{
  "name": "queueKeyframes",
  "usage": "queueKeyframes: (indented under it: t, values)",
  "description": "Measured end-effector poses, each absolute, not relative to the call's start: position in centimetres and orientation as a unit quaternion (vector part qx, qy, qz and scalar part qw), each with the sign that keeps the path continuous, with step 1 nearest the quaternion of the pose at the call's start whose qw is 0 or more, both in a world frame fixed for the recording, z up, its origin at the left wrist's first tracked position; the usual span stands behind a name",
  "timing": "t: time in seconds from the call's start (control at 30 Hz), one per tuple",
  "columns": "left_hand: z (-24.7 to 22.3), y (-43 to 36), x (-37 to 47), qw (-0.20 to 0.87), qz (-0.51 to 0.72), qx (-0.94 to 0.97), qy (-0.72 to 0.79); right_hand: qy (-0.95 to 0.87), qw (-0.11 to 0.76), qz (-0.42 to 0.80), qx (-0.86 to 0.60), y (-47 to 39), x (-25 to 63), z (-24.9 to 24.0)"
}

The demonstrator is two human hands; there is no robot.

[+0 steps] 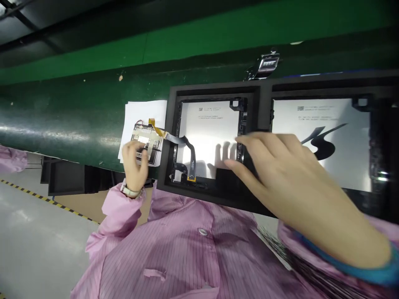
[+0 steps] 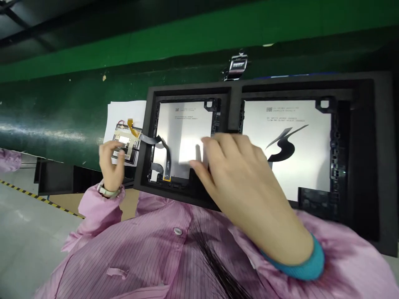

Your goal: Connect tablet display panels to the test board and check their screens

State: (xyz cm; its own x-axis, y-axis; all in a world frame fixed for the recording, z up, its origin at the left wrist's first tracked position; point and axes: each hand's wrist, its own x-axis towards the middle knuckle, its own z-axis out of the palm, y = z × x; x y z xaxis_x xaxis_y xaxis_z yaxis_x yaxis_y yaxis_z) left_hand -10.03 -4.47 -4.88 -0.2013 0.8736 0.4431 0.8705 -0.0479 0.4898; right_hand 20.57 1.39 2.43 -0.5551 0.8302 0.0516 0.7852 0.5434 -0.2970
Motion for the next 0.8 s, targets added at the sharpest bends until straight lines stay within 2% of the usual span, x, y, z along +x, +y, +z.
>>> queueKeyframes:
  t: [0.13,0.3,0.63,0.8]
  values:
    - [-6.5,-6.9,-9.4,0.006,0.198,0.692,0.695,-0.843,0.073,0.07,-0.529,-1.2,22.1,-0.1]
    - [-7.2,-7.2,-9.4,-0.023,0.159,0.703,0.693,-0.828,0.078,0.048,-0.553,-2.3,21.4,-2.5]
    - [-6.8,-7.0,-10.2,-0.022,0.168,0.714,0.679,-0.797,0.073,0.009,-0.599,-2.4,19.5,-3.0]
    - [-4.1,-7.8,-7.4,0.003,0.31,0.686,0.659,-0.785,0.102,-0.008,-0.611,-2.2,19.1,-3.8]
